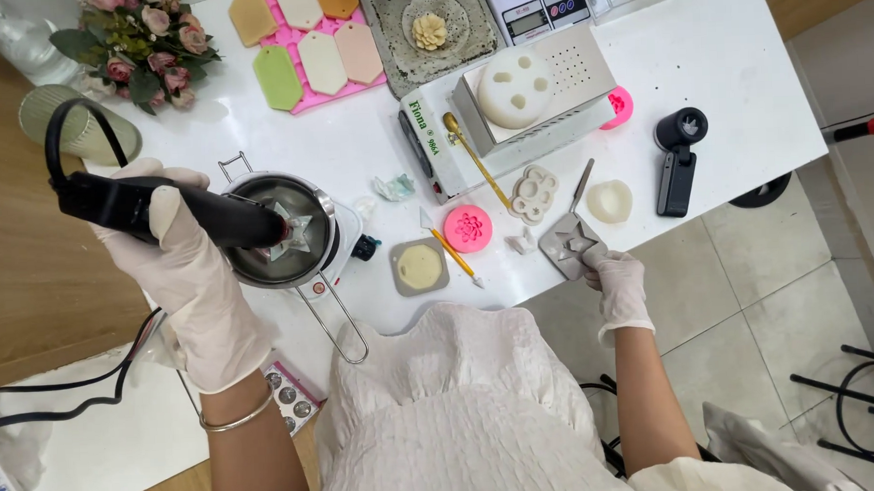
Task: Melting wax pieces and decorations in a small pot using a heat gun and tweezers.
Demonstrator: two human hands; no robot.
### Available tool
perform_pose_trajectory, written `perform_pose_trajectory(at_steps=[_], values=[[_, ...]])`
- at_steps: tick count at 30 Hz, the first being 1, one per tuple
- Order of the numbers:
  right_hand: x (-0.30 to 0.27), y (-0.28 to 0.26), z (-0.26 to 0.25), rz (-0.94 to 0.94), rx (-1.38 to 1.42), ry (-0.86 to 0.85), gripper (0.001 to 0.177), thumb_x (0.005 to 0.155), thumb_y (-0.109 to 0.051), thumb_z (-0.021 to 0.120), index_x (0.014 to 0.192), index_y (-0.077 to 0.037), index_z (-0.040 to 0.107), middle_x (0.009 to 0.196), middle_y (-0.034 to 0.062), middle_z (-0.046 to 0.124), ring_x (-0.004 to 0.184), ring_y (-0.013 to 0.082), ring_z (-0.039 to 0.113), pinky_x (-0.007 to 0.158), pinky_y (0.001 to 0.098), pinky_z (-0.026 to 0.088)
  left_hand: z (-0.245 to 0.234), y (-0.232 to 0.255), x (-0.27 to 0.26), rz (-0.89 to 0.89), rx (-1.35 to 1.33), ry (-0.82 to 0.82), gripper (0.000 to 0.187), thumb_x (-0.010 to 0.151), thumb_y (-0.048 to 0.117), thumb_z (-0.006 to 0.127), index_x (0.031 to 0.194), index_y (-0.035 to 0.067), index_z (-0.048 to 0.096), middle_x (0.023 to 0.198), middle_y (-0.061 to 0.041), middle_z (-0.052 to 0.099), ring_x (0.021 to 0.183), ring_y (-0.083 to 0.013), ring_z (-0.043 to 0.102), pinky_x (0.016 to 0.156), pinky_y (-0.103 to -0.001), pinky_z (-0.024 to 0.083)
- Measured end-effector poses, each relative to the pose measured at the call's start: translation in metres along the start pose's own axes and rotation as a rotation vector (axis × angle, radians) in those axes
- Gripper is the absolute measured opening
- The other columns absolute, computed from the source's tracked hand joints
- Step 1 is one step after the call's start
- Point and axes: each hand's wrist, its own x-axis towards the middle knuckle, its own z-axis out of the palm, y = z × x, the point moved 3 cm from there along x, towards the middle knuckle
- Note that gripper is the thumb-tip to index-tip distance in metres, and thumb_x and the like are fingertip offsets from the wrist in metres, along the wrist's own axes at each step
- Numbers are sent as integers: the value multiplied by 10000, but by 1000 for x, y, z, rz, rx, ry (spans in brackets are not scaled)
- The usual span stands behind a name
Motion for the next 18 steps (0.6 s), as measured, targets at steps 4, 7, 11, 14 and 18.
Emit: perform_pose_trajectory(at_steps=[4, 7, 11, 14, 18], values=[[-35, -18, -2, -40, 71, -27, 217, 862, -86, 771, 1016, 24, 666, 932, 105, 710, 688, 158, 669, 627, 283, 559, 0, 2, -2, 9, 21, -1, 604, 1042, 500, 813, 1294, 45, 505, 991, -106, 661, 930, -193, 610, 889, -318, 527], [-87, -54, -8, -96, 183, -123, 139, 916, -39, 733, 1009, 26, 652, 922, 90, 667, 764, 165, 682, 704, 294, 595, 1, 7, -4, -11, 12, 22, 605, 1058, 502, 802, 1307, 40, 503, 1009, -100, 652, 931, -183, 590, 878, -309, 510], [-124, -77, -29, -114, 322, -265, 131, 941, -19, 678, 1049, 14, 613, 970, 98, 711, 847, 192, 689, 784, 311, 579, 4, 15, -10, -18, 12, 17, 594, 1072, 515, 776, 1305, 46, 496, 1040, -93, 641, 950, -179, 588, 883, -309, 511], [-145, -98, -26, -115, 339, -399, 130, 943, -11, 669, 1053, 20, 606, 970, 102, 707, 863, 186, 691, 790, 326, 572, 9, 20, -12, -32, -22, 28, 566, 1081, 482, 765, 1316, 49, 487, 1051, -90, 635, 960, -177, 582, 906, -312, 518], [-173, -115, 7, -151, 260, -573, 129, 934, -2, 678, 1052, 6, 626, 953, 88, 700, 835, 161, 677, 796, 326, 565, 10, 25, -14, 5, -79, 36, 437, 1143, 350, 746, 1305, 46, 476, 1075, -89, 621, 950, -166, 562, 892, -287, 492]])
